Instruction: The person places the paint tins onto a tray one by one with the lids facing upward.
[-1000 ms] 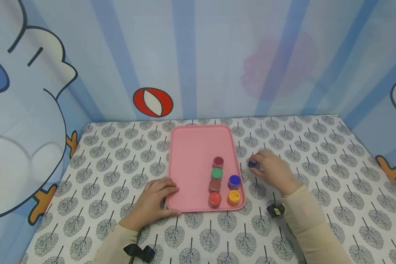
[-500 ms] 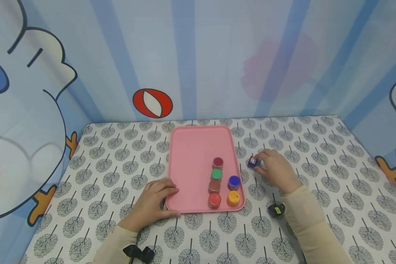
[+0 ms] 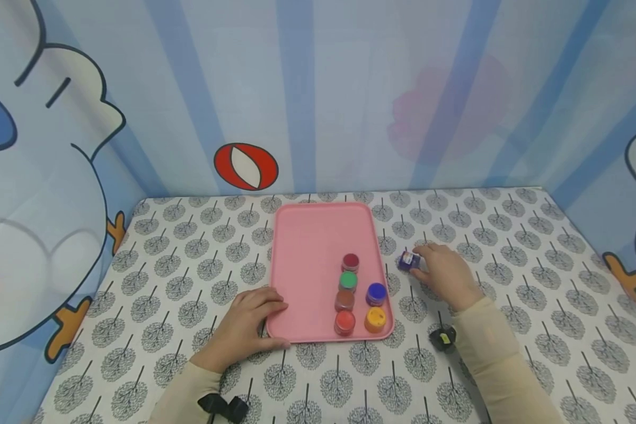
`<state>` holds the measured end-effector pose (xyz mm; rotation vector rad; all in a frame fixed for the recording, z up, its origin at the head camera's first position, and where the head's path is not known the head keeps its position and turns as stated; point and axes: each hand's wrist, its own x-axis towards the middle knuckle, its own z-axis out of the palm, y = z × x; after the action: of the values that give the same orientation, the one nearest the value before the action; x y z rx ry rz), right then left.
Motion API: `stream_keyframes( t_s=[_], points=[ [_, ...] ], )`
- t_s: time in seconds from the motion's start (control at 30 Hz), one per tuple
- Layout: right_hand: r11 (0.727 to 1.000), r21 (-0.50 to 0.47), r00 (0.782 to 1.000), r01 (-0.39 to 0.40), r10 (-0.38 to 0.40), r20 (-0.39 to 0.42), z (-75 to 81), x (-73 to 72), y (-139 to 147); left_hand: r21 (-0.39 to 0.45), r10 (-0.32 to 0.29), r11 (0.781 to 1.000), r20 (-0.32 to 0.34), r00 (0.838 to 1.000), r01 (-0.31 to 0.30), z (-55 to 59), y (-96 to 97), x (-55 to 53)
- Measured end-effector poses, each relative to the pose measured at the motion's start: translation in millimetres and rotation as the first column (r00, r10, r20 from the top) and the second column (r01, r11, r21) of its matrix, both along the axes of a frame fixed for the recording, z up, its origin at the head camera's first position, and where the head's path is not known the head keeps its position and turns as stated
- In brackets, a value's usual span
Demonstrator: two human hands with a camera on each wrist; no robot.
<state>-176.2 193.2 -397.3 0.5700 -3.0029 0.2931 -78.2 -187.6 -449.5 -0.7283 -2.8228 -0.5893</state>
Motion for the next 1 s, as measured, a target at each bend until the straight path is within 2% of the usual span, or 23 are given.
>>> stream_keyframes(
  t_s=[0.5,1.0],
  points=[
    [1.0,-0.026,1.0,0.01,-0.009,0.027,-9.4,-5.0,1.1,-0.003,-0.003,1.0,-0.023,1.0,0.003,0.0,0.4,1.0],
    [0.998,-0.066,0.999,0.009,-0.007,0.041,-4.4,-3.7,3.0,-0.007,-0.002,1.0,-0.021,1.0,0.002,-0.3,0.5,0.5]
  ],
)
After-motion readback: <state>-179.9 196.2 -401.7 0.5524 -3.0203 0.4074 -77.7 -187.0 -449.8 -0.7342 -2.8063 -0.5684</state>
